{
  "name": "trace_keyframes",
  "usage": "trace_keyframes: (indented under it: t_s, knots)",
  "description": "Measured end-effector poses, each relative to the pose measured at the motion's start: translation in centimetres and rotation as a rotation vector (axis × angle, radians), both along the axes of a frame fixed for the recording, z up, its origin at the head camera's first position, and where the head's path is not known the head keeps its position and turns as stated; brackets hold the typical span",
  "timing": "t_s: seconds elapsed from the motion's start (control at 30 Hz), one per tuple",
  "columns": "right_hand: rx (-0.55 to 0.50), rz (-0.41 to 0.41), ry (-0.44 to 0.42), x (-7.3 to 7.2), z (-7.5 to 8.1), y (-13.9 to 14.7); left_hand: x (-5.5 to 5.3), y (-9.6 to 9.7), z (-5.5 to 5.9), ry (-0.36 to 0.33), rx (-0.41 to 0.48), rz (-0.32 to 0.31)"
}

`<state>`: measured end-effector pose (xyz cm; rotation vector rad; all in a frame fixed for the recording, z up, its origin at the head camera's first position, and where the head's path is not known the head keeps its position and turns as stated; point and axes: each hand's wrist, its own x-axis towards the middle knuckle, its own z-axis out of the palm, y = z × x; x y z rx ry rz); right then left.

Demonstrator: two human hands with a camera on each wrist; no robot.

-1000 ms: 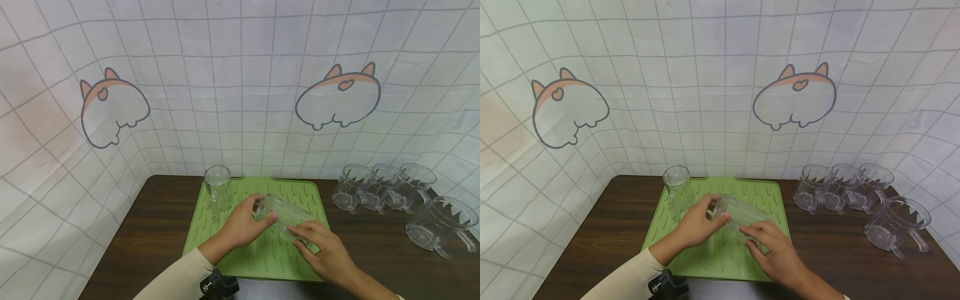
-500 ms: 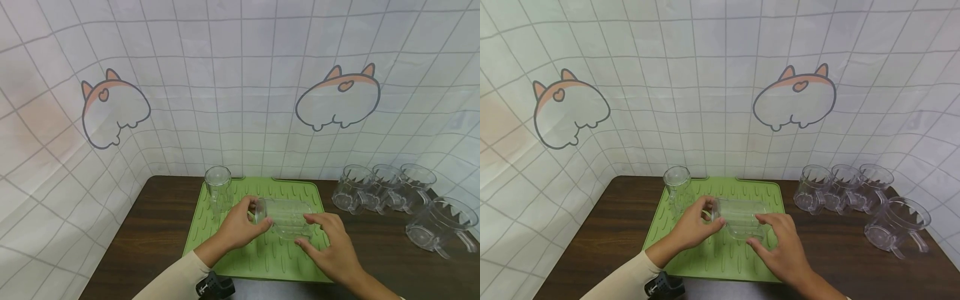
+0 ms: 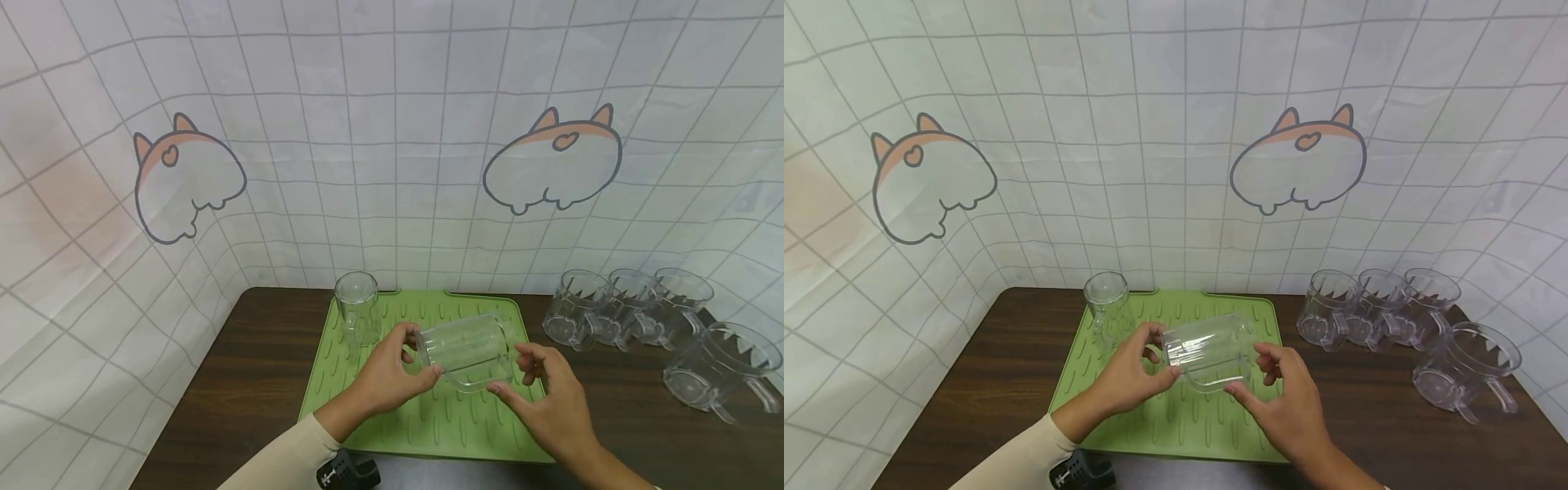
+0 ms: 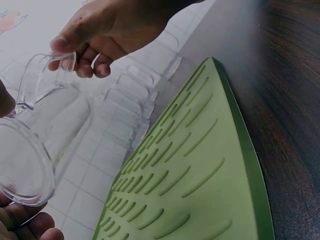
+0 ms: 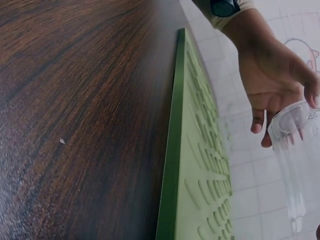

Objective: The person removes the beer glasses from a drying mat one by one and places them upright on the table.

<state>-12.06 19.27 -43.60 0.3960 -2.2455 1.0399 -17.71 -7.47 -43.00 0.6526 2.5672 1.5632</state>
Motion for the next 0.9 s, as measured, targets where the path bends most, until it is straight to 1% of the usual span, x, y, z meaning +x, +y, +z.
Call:
trace_keyframes:
  t_s: [0.13, 0.27, 0.43, 0.53, 0.67, 0.73, 0.83, 0.9]
  knots:
    - [-0.046, -0.014, -0.052, 0.02, 0.04, -0.09, 0.09, 0.09, -0.08, -0.01, -0.01, -0.006]
    - [-0.065, -0.045, -0.102, 0.08, 0.05, -0.09, 0.15, 0.16, -0.16, -0.024, -0.018, -0.013]
    - [-0.039, -0.077, -0.158, 0.09, -0.08, 0.06, 0.21, 0.23, -0.32, -0.029, -0.025, -0.011]
    - [-0.016, -0.059, -0.145, 0.07, -0.17, 0.04, 0.19, 0.28, -0.5, -0.025, -0.024, -0.016]
    - [-0.025, 0.006, -0.092, -0.05, -0.32, -0.07, 0.14, 0.31, -0.68, -0.024, -0.024, -0.027]
    - [-0.036, 0.032, -0.08, -0.07, -0.33, -0.12, 0.11, 0.35, -0.76, -0.025, -0.028, -0.031]
    - [-0.042, 0.043, -0.084, 0.0, -0.24, -0.2, 0.05, 0.44, -0.84, -0.025, -0.036, -0.041]
    - [-0.047, 0.044, -0.109, 0.1, -0.11, -0.26, -0.01, 0.53, -0.97, -0.019, -0.042, -0.048]
